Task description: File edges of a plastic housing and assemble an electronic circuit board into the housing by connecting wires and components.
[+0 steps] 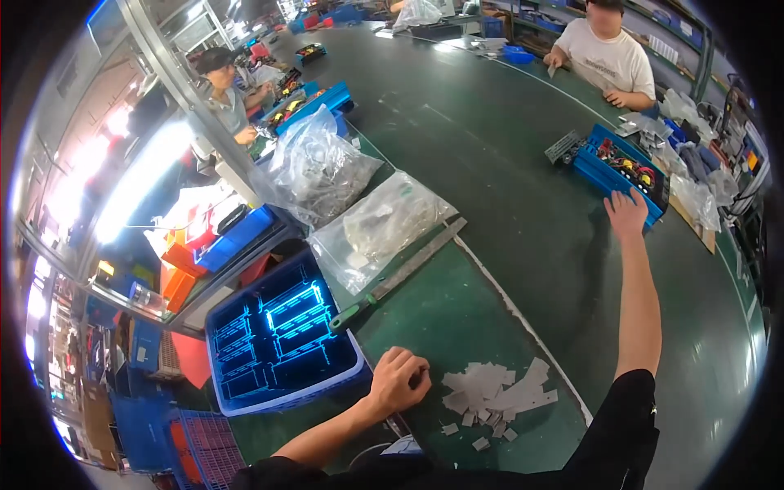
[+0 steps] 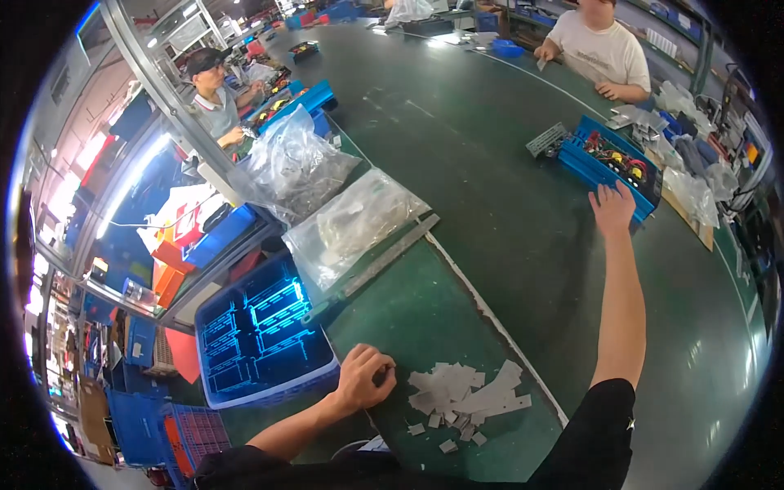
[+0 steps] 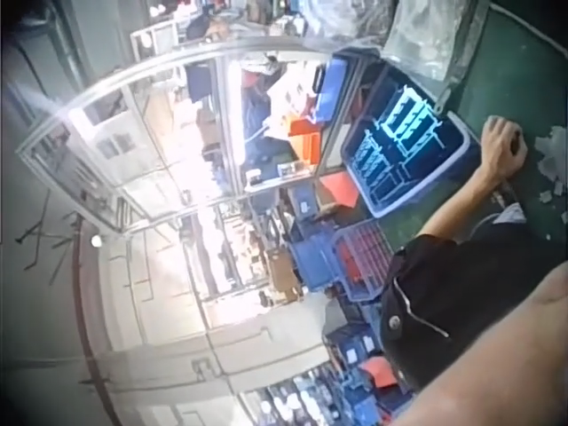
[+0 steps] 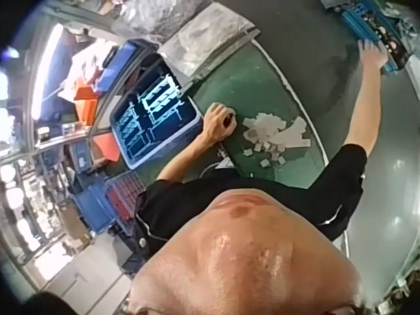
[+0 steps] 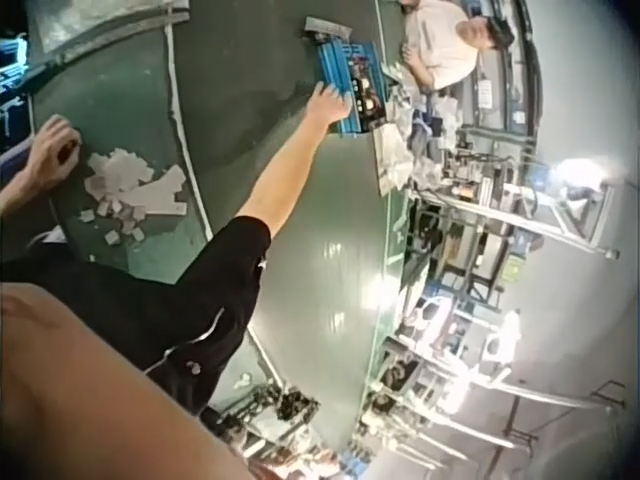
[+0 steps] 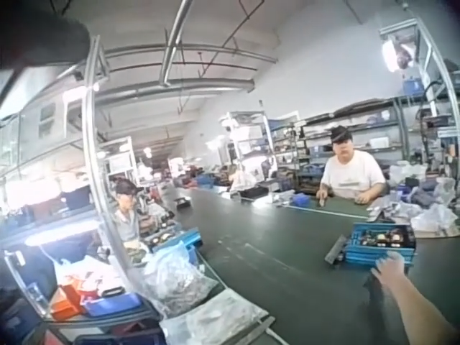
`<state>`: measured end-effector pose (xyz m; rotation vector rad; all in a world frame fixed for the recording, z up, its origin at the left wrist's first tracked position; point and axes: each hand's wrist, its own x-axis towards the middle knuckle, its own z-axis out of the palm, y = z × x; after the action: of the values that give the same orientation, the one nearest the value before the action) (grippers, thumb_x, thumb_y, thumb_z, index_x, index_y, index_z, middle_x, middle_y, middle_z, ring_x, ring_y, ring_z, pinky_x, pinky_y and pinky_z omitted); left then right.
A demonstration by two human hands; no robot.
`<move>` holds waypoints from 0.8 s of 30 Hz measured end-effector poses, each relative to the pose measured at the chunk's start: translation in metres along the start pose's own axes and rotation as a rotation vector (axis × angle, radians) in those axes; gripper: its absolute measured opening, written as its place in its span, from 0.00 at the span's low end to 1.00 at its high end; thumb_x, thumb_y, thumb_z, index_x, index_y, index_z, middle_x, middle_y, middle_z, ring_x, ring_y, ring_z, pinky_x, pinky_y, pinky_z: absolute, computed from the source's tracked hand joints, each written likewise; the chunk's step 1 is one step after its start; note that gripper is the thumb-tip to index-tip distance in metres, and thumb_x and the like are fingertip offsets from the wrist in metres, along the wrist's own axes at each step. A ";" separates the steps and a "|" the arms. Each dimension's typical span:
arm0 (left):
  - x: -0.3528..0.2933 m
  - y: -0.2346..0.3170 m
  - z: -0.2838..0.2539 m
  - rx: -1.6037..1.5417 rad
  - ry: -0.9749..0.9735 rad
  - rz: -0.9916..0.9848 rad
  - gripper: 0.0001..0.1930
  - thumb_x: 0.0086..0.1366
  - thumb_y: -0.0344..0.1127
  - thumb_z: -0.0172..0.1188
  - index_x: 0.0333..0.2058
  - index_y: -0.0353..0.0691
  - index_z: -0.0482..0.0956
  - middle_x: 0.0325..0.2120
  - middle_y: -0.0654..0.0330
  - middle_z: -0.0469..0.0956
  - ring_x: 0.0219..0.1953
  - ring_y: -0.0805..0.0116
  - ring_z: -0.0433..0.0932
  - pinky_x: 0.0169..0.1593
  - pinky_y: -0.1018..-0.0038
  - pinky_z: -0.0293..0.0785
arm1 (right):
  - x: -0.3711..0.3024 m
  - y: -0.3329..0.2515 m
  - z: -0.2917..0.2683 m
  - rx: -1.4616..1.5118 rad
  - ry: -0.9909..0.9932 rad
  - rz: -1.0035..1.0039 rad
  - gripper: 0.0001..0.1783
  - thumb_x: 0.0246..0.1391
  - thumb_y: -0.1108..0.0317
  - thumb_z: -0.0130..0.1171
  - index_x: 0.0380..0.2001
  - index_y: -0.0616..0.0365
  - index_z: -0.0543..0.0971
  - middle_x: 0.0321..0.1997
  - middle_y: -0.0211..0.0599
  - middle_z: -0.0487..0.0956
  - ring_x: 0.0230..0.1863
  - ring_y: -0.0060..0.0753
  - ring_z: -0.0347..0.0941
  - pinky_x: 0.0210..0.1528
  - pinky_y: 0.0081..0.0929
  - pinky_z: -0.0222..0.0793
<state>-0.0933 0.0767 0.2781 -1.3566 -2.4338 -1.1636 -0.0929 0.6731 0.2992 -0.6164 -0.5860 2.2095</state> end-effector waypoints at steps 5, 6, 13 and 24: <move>0.005 -0.002 0.005 -0.062 -0.011 0.044 0.08 0.47 0.25 0.65 0.27 0.42 0.77 0.19 0.63 0.70 0.27 0.60 0.71 0.34 0.66 0.69 | -0.028 -0.015 -0.057 -0.516 -0.598 -0.053 0.25 0.61 0.60 0.50 0.56 0.65 0.71 0.59 0.40 0.75 0.60 0.37 0.69 0.61 0.40 0.66; 0.002 -0.004 0.001 -0.053 0.000 0.033 0.07 0.47 0.25 0.64 0.26 0.42 0.77 0.19 0.63 0.70 0.27 0.60 0.71 0.34 0.66 0.69 | -0.051 0.004 -0.046 -0.479 -0.615 0.000 0.22 0.61 0.61 0.50 0.53 0.63 0.74 0.54 0.41 0.78 0.55 0.38 0.73 0.56 0.39 0.69; -0.008 -0.010 -0.013 -0.087 0.059 0.072 0.07 0.48 0.23 0.62 0.25 0.41 0.76 0.19 0.60 0.70 0.28 0.56 0.71 0.35 0.63 0.68 | -0.252 0.037 0.011 -0.850 -0.255 0.205 0.17 0.58 0.62 0.56 0.48 0.56 0.77 0.42 0.36 0.82 0.41 0.29 0.79 0.42 0.27 0.71; -0.030 -0.018 -0.022 -0.119 0.109 0.071 0.06 0.50 0.25 0.62 0.25 0.42 0.75 0.20 0.60 0.73 0.29 0.55 0.73 0.37 0.62 0.70 | -0.369 0.041 -0.011 -0.983 -0.168 0.225 0.15 0.57 0.64 0.55 0.46 0.56 0.78 0.40 0.31 0.81 0.40 0.24 0.77 0.43 0.26 0.70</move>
<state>-0.0949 0.0366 0.2697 -1.3602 -2.2552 -1.3460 0.1122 0.3693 0.3572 -1.0120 -1.8014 2.0818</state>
